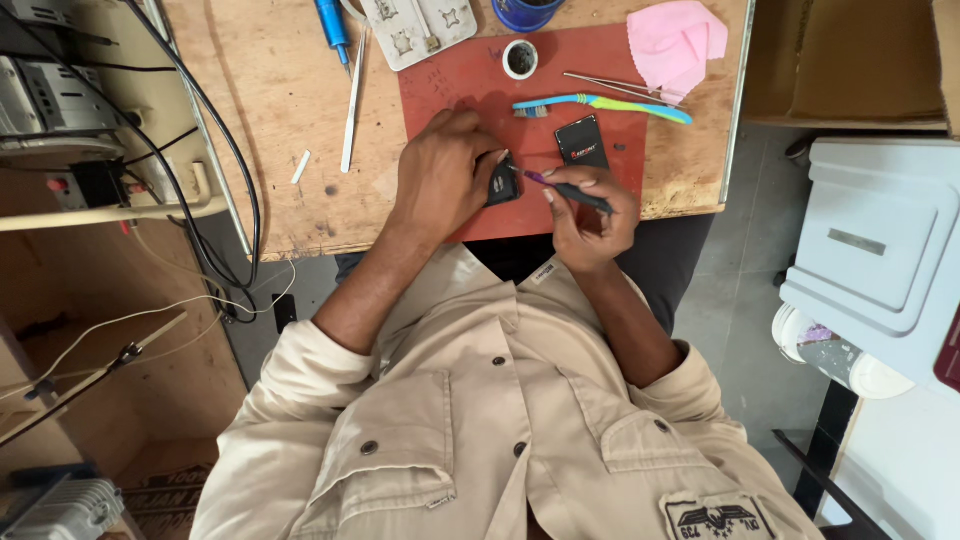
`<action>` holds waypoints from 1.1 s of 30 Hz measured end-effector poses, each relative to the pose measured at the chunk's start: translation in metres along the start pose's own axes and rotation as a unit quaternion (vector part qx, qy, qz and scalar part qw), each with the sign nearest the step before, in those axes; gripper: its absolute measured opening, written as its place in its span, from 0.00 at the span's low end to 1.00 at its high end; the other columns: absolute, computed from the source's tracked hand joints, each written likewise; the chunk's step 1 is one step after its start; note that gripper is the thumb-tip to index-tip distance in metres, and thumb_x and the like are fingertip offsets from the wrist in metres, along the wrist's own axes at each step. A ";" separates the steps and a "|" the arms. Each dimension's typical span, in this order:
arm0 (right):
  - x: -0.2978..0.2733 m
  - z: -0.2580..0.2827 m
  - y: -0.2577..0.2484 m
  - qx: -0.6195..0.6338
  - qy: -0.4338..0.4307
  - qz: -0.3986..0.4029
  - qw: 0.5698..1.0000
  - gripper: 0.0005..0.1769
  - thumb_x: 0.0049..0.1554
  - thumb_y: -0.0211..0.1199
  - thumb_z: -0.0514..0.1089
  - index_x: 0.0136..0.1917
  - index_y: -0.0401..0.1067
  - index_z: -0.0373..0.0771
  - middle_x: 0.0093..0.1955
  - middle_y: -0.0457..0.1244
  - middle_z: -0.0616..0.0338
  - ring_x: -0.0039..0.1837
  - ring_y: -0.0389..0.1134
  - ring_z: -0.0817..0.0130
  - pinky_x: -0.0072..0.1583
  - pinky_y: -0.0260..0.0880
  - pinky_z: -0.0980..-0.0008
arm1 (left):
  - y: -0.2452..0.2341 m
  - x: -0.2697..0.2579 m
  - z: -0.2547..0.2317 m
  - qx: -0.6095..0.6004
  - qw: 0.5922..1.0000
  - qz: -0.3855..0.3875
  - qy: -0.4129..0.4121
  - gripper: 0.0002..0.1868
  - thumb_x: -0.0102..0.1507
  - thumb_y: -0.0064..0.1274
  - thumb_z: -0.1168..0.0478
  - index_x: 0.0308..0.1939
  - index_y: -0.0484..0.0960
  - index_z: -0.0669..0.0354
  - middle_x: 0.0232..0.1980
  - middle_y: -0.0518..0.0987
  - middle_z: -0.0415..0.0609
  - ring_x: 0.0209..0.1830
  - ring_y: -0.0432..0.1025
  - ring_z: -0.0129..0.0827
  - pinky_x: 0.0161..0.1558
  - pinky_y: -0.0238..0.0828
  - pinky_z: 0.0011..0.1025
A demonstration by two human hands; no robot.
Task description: The person disassembles a small electronic device on a workbench, removes internal components, and uses a screwdriver to manipulate parts. They handle a battery, a circuit board, and various small tools while working on the device.
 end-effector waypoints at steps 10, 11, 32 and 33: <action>0.002 -0.013 -0.015 0.058 0.110 -0.087 0.988 0.27 0.64 0.65 0.23 0.66 0.54 0.38 0.55 0.69 0.40 0.54 0.72 0.67 0.58 0.74 0.70 | 0.002 0.010 0.015 -0.059 0.995 0.068 0.035 0.03 0.59 0.62 0.68 0.37 0.85 0.61 0.41 0.79 0.49 0.46 0.75 0.45 0.45 0.73 0.40; 0.003 -0.014 -0.017 0.063 0.123 -0.091 0.986 0.27 0.64 0.65 0.23 0.66 0.54 0.39 0.55 0.69 0.41 0.53 0.72 0.68 0.56 0.74 0.72 | 0.003 0.010 0.016 -0.064 0.995 0.067 0.031 0.03 0.59 0.62 0.68 0.36 0.85 0.61 0.41 0.79 0.48 0.47 0.75 0.45 0.45 0.73 0.40; 0.010 -0.006 -0.016 0.090 0.154 -0.008 0.984 0.41 0.74 0.58 0.39 0.85 0.33 0.44 0.47 0.65 0.56 0.46 0.69 0.72 0.54 0.74 0.71 | 0.008 0.008 -0.009 0.113 0.985 0.110 0.076 0.02 0.53 0.60 0.68 0.29 0.84 0.60 0.41 0.79 0.50 0.47 0.75 0.46 0.45 0.74 0.41; 0.010 -0.006 -0.016 0.083 0.173 0.015 0.981 0.41 0.73 0.57 0.40 0.87 0.33 0.43 0.45 0.65 0.58 0.43 0.67 0.74 0.51 0.72 0.73 | 0.010 0.007 -0.011 0.140 0.979 0.131 0.073 0.03 0.52 0.59 0.69 0.29 0.83 0.61 0.40 0.79 0.50 0.47 0.75 0.45 0.44 0.74 0.40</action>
Point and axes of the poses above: each hand's wrist, its own x-axis towards the middle knuckle, its own y-axis out of the palm, z = x × y, the point moved 3 cm from there along x, towards the middle knuckle
